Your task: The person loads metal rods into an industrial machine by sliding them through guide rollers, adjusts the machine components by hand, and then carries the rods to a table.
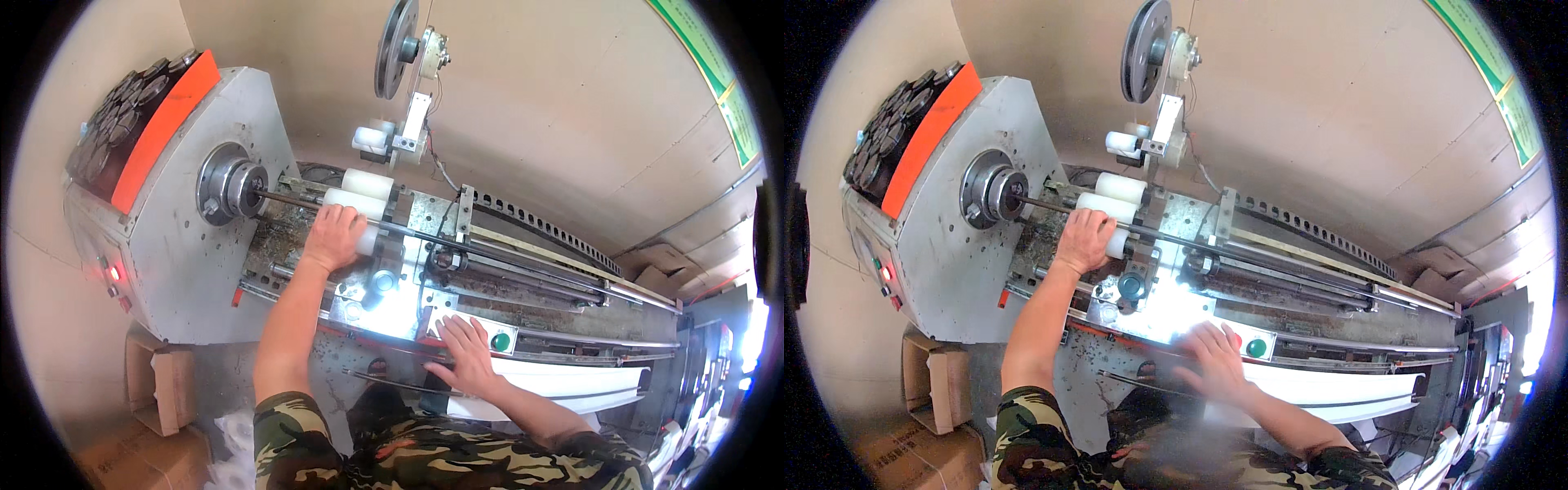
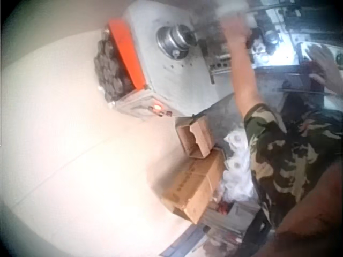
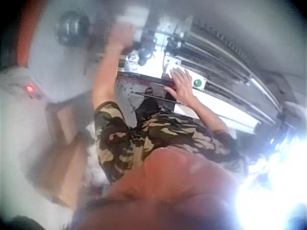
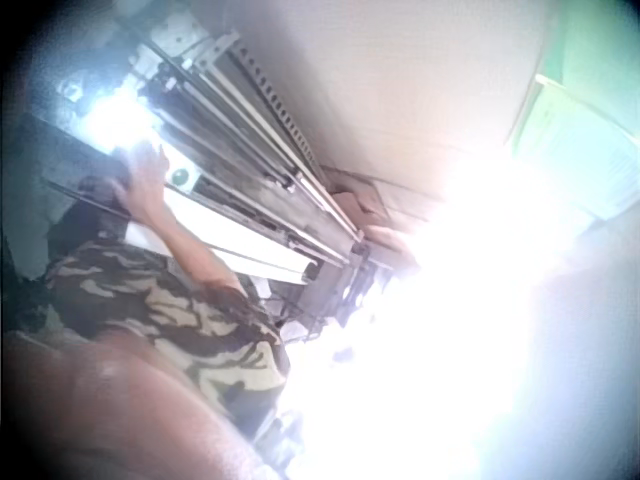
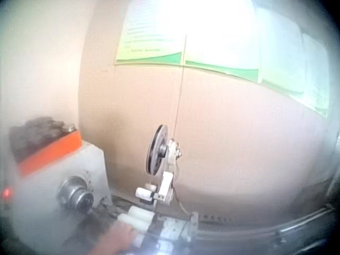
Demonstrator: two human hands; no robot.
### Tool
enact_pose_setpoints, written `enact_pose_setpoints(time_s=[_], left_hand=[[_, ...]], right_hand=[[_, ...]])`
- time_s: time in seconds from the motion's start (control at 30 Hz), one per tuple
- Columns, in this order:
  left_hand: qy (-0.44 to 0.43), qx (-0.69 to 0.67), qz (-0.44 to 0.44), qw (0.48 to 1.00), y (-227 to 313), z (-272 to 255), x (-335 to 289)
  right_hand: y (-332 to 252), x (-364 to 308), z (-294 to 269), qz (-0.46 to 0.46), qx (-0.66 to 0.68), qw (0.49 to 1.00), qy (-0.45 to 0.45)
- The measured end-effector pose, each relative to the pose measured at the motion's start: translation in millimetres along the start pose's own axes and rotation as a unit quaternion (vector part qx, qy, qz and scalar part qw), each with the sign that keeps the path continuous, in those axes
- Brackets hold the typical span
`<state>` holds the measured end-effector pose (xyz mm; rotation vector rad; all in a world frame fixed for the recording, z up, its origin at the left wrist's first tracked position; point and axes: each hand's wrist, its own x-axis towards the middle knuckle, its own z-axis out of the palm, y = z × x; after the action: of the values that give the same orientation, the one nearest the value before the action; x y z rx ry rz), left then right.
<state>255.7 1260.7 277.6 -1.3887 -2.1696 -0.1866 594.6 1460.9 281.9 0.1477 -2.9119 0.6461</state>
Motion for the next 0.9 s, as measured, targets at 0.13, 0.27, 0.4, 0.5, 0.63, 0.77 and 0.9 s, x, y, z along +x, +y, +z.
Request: enact_pose_setpoints(time_s=[0.13,0.27,0.4,0.5,0.63,0.77,0.9], left_hand=[[0.006,0.004,0.004,1.0,0,5,-3],[0.002,0.007,0.018,1.0,0,6,-1],[0.026,-0.026,0.016,0.999,5,-7,2],[-0.009,-0.016,-0.002,1.0,8,-7,-2],[-0.049,-0.01,-0.072,0.996,21,-20,-3],[-0.003,0.008,-0.128,0.992,49,-49,-14],[0.035,-0.006,-0.318,0.948,77,-56,-84]], right_hand=[[-12,-20,3,0.034,-0.041,0.999,0.004],[-4,-13,1,0.028,0.002,0.999,-0.015],[55,-22,-6,0.057,0.013,0.996,0.063],[125,-15,-42,0.1,-0.109,0.965,0.216],[200,-25,-80,0.234,-0.189,0.935,0.19],[241,-50,-93,0.29,-0.182,0.932,0.119],[257,-64,-92,0.249,-0.191,0.942,0.123]])
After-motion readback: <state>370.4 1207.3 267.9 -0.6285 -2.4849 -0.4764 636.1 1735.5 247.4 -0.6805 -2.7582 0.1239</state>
